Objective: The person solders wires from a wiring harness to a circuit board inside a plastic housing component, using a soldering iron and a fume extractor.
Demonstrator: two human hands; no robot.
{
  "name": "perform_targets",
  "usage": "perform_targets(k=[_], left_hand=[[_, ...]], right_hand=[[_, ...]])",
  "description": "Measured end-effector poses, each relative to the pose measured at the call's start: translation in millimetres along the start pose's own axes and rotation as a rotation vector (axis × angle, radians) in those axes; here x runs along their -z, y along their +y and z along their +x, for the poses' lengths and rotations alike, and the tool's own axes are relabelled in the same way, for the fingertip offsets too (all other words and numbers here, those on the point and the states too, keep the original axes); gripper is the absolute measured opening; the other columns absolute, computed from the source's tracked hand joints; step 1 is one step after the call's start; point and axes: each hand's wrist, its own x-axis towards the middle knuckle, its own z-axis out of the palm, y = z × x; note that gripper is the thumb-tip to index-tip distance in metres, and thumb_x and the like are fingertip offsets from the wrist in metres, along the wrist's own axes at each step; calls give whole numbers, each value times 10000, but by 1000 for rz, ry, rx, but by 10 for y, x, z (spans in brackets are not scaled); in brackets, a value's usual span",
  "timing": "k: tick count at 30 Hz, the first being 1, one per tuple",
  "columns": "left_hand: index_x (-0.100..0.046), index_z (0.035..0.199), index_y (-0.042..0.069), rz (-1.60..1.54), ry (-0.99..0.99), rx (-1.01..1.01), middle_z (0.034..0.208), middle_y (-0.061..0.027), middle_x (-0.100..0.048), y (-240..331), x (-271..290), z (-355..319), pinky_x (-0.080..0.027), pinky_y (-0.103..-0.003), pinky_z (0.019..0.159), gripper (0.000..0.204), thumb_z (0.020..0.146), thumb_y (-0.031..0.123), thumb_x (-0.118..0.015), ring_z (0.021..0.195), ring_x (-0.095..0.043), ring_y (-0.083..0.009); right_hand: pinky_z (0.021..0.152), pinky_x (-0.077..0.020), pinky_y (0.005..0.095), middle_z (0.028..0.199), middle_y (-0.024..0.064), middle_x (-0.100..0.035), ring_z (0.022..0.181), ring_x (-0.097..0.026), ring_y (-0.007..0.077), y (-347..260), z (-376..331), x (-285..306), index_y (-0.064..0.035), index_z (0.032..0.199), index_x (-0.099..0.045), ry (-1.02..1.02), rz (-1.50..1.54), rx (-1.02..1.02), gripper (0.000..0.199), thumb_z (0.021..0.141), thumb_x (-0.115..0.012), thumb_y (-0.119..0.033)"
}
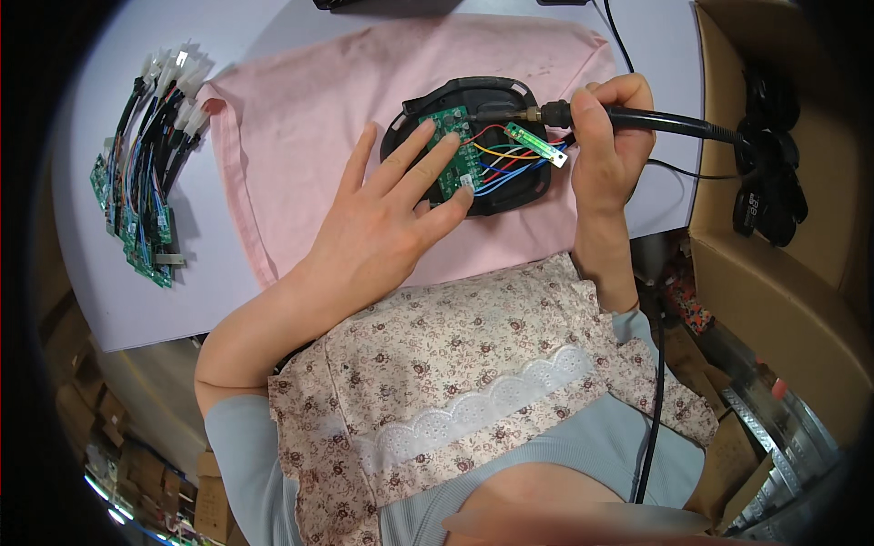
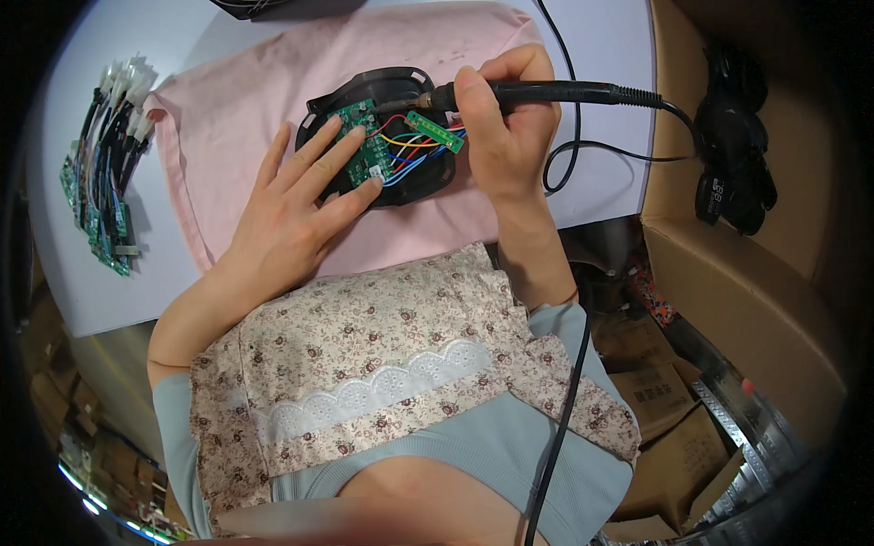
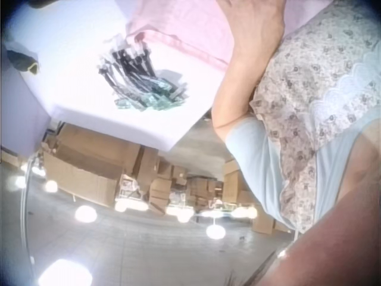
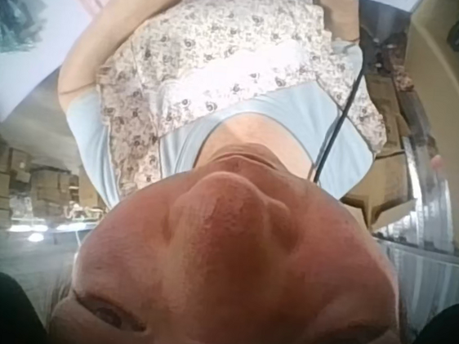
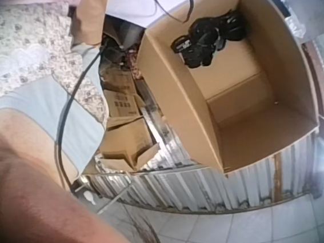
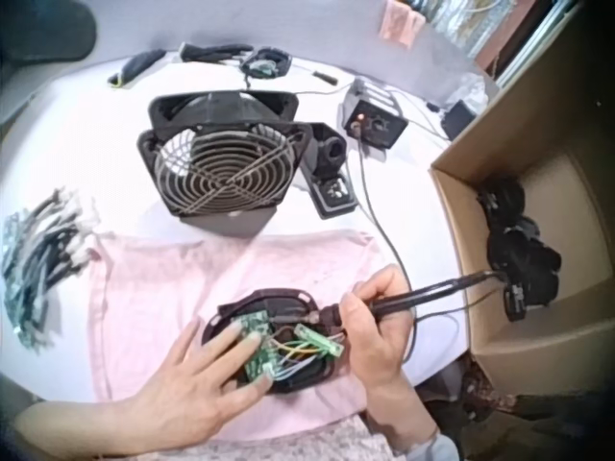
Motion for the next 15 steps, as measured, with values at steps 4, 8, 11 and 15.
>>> perform_targets(k=[4,8,11,15], left_hand=[[-689,1238,173,9,2,-3,1528,-170,-506,-3,1,-3,-252,-637,1204,326,912,160,-703,1468,-422,-367],[-690,1241,176,6,7,1,1532,-165,-504,-5,-4,-5,-244,-633,1207,337,905,155,-705,1470,-421,-358],[-692,1245,175,-9,5,9,1534,-163,-501,0,-1,2,-243,-633,1208,353,893,147,-707,1475,-416,-354],[-700,1239,173,-3,-18,13,1536,-161,-501,7,22,5,-242,-633,1209,357,884,139,-707,1478,-411,-353]], right_hand=[[586,-393,214,746,-31,-517,658,-464,36,37,10,-3,-40,866,-528,20,-22,-9,210,940,-714,-106],[584,-392,216,739,-34,-512,657,-462,36,60,15,-11,-41,866,-531,38,-27,-25,211,941,-718,-104],[593,-394,217,745,-34,-514,663,-461,38,83,9,2,-39,868,-534,48,-45,-19,212,940,-723,-103],[613,-397,217,760,-34,-521,680,-464,41,85,5,-4,-38,869,-537,54,0,-42,213,942,-727,-104]])
